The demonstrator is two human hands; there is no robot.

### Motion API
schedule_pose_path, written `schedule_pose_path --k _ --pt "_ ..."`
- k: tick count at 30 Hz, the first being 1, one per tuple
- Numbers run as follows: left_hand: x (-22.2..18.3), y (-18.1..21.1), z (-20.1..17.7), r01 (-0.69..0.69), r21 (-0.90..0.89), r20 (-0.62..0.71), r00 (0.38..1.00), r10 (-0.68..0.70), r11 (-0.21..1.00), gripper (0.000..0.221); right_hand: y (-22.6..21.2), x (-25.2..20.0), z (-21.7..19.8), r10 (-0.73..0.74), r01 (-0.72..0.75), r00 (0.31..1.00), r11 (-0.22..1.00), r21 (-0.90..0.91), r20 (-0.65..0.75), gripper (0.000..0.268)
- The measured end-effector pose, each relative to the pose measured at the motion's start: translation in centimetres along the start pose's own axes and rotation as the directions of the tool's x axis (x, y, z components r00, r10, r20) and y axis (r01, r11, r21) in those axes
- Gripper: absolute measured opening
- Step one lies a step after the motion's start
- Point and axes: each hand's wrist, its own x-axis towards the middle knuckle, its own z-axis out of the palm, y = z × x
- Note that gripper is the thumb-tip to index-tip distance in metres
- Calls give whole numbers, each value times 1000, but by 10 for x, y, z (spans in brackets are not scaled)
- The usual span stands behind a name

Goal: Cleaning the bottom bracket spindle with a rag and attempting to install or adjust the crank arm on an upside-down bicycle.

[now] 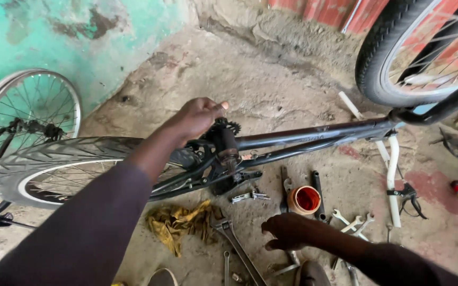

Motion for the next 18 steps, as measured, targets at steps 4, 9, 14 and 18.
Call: schedule_pose_path --k 4,9,14,18 --pt "-64 -12 -10 -36 -37 -79 996 33 999 67 -39 16 -16 -28 28 998 1000 9 -53 23" --pt "-122 -27 -15 -77 -67 -176 982 64 995 54 -45 93 18 -61 65 991 997 31 -119 23" --pt "-139 -30 -33 -150 -57 -283 951 128 987 42 -1 244 79 -110 125 968 991 55 -224 24" --pt "-150 -25 -50 -220 -24 -348 916 198 975 32 -28 305 82 -133 169 934 982 81 -331 24"
